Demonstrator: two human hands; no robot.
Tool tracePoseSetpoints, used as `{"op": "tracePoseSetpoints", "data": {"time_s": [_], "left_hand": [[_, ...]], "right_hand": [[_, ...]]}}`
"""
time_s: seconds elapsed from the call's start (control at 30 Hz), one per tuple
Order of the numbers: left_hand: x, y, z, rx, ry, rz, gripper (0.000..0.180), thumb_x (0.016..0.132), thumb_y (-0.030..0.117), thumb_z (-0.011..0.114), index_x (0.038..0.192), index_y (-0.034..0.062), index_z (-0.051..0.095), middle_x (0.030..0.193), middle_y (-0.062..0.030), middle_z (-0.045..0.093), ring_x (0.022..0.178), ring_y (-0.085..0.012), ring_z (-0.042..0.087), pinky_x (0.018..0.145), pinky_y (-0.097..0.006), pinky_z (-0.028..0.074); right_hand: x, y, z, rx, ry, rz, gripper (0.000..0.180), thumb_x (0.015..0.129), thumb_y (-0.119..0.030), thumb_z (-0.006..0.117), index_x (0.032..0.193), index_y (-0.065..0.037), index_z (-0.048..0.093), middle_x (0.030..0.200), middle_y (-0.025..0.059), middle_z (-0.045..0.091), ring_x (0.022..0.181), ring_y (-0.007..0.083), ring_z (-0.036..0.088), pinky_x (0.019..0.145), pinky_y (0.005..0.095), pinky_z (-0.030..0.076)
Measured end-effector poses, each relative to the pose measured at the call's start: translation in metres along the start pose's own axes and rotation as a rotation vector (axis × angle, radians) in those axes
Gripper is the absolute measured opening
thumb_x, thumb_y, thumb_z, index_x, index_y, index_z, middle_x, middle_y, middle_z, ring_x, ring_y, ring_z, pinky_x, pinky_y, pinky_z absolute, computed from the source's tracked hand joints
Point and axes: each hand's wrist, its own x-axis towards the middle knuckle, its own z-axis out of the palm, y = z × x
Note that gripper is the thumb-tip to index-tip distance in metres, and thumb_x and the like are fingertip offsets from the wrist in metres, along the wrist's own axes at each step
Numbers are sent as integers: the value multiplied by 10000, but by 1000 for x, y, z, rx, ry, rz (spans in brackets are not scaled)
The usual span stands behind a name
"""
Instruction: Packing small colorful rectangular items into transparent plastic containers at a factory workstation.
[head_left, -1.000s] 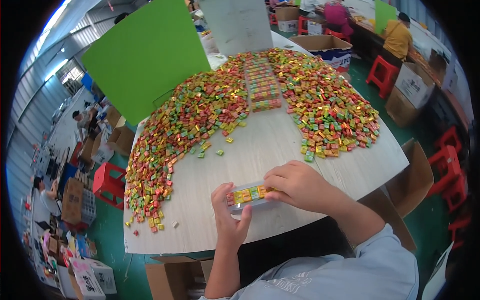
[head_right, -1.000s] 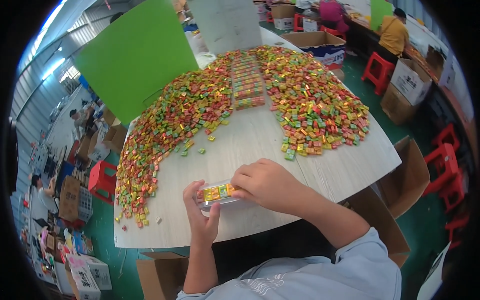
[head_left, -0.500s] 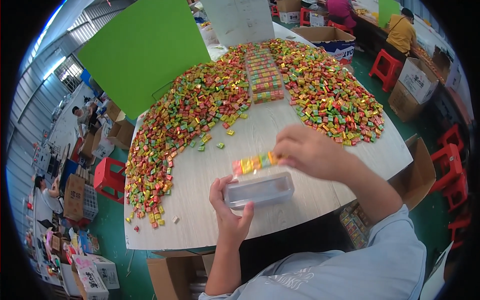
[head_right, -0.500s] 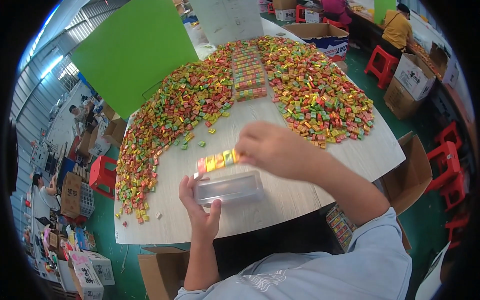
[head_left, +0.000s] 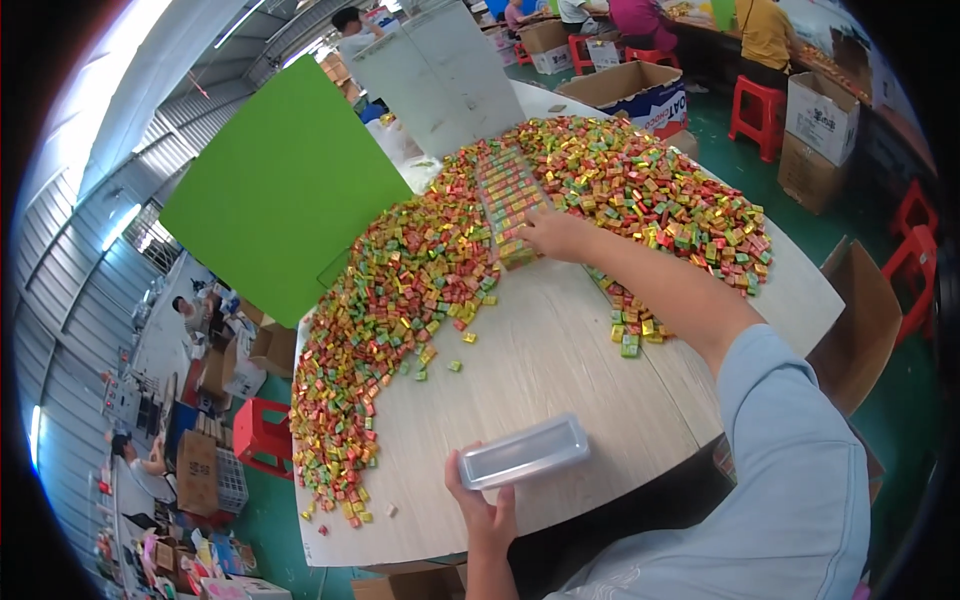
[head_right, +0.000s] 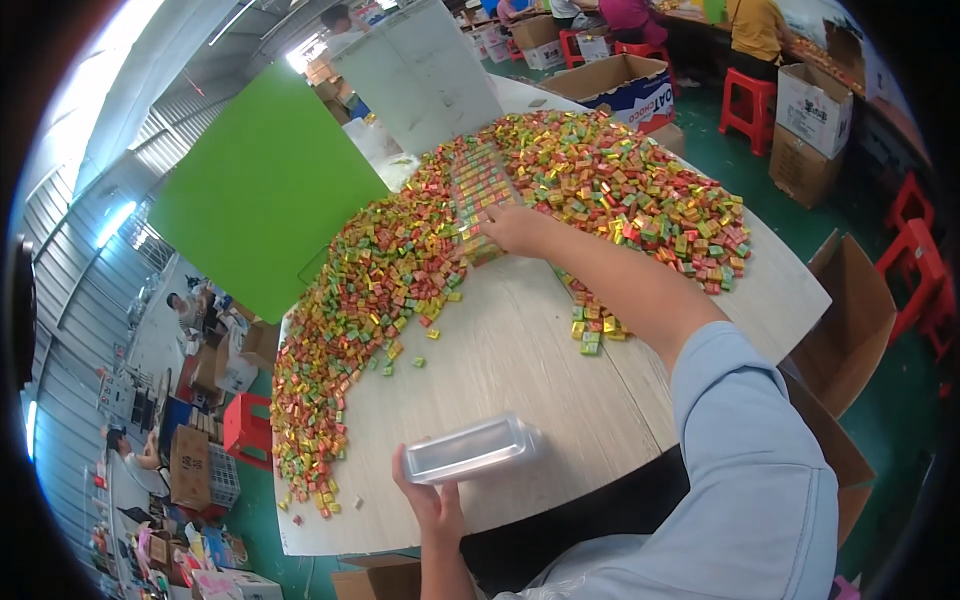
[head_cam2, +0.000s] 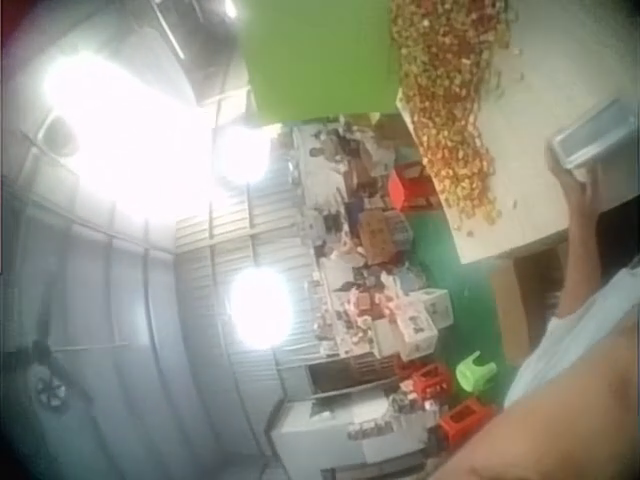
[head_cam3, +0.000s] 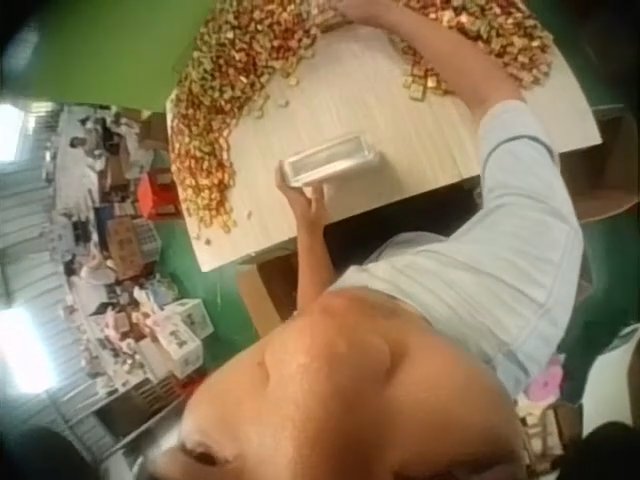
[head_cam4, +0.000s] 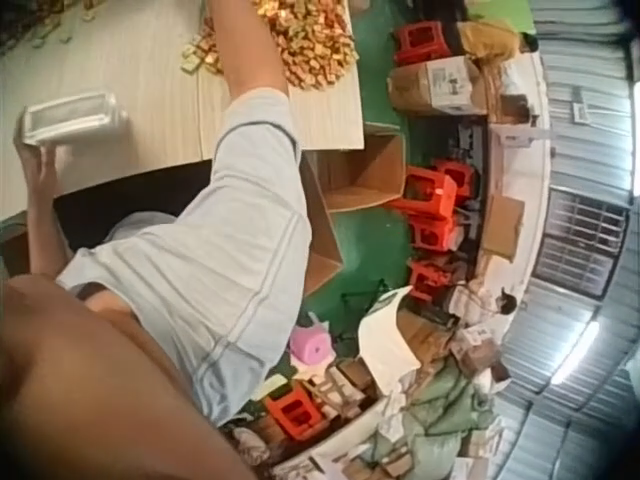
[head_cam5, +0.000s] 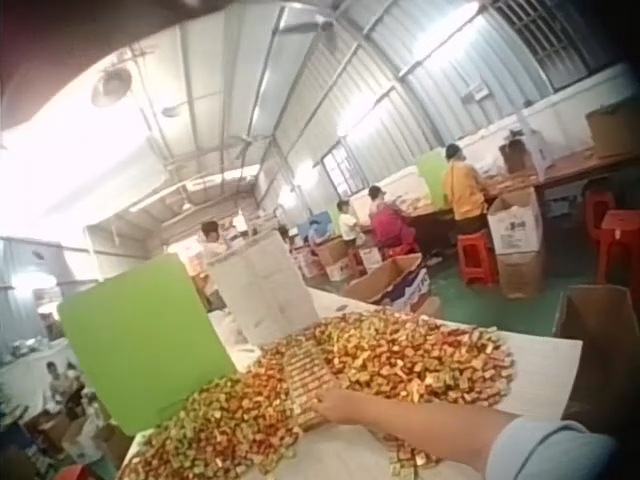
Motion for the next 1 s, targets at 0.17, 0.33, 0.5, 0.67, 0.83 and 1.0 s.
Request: {"op": "tracePoseSetpoints", "data": {"time_s": [0.17,0.33,0.5,0.67,0.83,1.0], "left_hand": [[-13,-22,-8,21,8,-47,881,1000,363,682,1581,-41,158,1490,-237,424,1387,-333,448,1196,-463,318],[-9,-27,-7,45,-2,-70,826,1028,422,638,1549,-63,219,1478,-224,411,1403,-320,428,1192,-453,313],[-12,-36,-8,42,-7,-27,786,1038,408,623,1537,-73,252,1470,-223,417,1396,-322,437,1190,-451,316],[-11,-32,-5,5,-14,-21,773,1039,389,622,1536,-77,258,1466,-226,422,1390,-323,446,1187,-451,322],[-13,-33,-12,39,-6,-47,781,1033,377,634,1542,-76,252,1458,-224,432,1384,-320,455,1184,-450,330],[-10,-31,-8,18,-14,-67,776,1031,384,638,1535,-74,265,1452,-221,434,1375,-319,461,1179,-448,334]], "right_hand": [[3,-1,9,-59,-32,-34,340,1003,-259,636,1292,-81,654,1255,187,624,1186,364,633,1020,479,501],[3,-3,5,-192,-114,-33,393,1008,-298,618,1337,-81,624,1390,194,597,1279,363,604,1089,516,460],[2,-11,13,-205,18,-30,426,952,-308,682,1323,-107,622,1268,150,639,1231,332,622,1153,576,396],[6,2,19,-206,-101,3,427,939,-277,694,1335,-130,628,1390,149,604,1276,321,608,1054,481,482],[11,-12,6,-119,-99,38,470,956,-318,703,1382,-141,613,1267,126,638,1209,299,616,1075,464,460],[9,-5,-1,-197,-172,70,511,920,-348,744,1379,-151,635,1302,116,633,1262,295,592,1082,460,455]]}}
